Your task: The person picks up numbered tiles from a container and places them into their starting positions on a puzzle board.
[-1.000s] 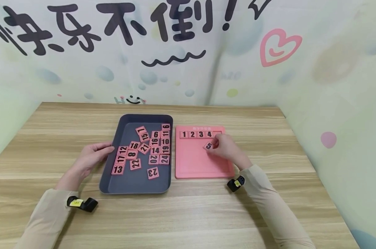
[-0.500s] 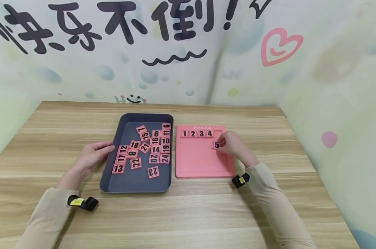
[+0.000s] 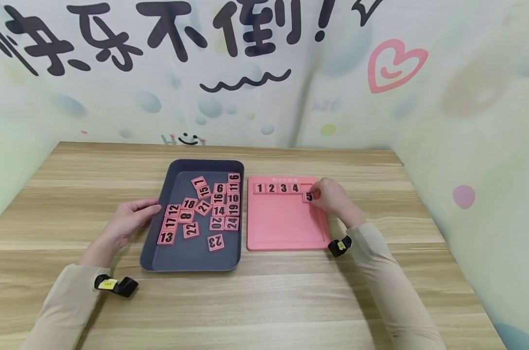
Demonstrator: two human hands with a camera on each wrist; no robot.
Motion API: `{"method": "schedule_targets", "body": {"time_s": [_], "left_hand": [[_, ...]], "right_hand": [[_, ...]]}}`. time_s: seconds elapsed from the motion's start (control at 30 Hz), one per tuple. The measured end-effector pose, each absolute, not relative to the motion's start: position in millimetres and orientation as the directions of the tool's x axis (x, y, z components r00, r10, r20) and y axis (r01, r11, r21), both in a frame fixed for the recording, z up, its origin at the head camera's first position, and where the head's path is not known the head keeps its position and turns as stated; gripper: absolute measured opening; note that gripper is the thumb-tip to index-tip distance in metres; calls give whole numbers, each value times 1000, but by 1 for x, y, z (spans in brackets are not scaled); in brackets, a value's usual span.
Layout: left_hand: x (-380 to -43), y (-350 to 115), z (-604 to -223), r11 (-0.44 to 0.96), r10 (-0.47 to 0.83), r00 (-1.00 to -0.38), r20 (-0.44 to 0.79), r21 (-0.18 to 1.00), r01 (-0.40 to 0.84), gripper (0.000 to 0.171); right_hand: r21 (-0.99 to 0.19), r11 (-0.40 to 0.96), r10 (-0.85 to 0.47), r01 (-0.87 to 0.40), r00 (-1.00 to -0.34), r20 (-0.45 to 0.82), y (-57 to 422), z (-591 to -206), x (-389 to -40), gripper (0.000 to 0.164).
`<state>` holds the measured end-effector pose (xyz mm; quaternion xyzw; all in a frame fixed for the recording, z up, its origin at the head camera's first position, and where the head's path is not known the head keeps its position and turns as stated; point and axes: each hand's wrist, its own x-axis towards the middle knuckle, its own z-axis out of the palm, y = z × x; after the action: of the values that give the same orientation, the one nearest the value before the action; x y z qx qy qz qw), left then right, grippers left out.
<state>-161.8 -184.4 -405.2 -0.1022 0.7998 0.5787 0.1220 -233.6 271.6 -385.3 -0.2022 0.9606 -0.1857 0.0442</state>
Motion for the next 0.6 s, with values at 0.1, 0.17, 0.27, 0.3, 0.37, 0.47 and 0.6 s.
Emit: {"method": "schedule_targets", "body": {"time_s": [0.1,0.17,0.27,0.3,0.37,0.47,0.6], "left_hand": [[-162,-185,-406,311,-26,-949,-315,899,-307,49],[-162,-185,-406,310,-27,-949,-315,899,-308,49],[-162,-185,-406,307,-30,-949,-315,900,-309,50],[-162,-185,-406,308,-31,-948,-316,899,-310,50],[-162,-185,-406,308,-32,-949,-313,900,-307,49],[-162,-185,-406,314,-32,-950,-310,899,-304,49],[-162,-186,-407,310,-28,-950,-311,901,-304,49]], "right_hand": [[-372,852,-400,-368,-917,-9,271,-385,-237,22],[-375,853,-392,-363,-920,0,270,-386,-240,22],[-383,850,-380,-361,-925,29,270,-388,-244,23],[-388,850,-372,-356,-928,36,270,-389,-245,22],[-395,850,-359,-348,-932,48,270,-390,-248,22],[-414,851,-335,-324,-941,47,270,-390,-250,22],[-433,852,-311,-294,-950,33,271,-390,-251,24]]}}
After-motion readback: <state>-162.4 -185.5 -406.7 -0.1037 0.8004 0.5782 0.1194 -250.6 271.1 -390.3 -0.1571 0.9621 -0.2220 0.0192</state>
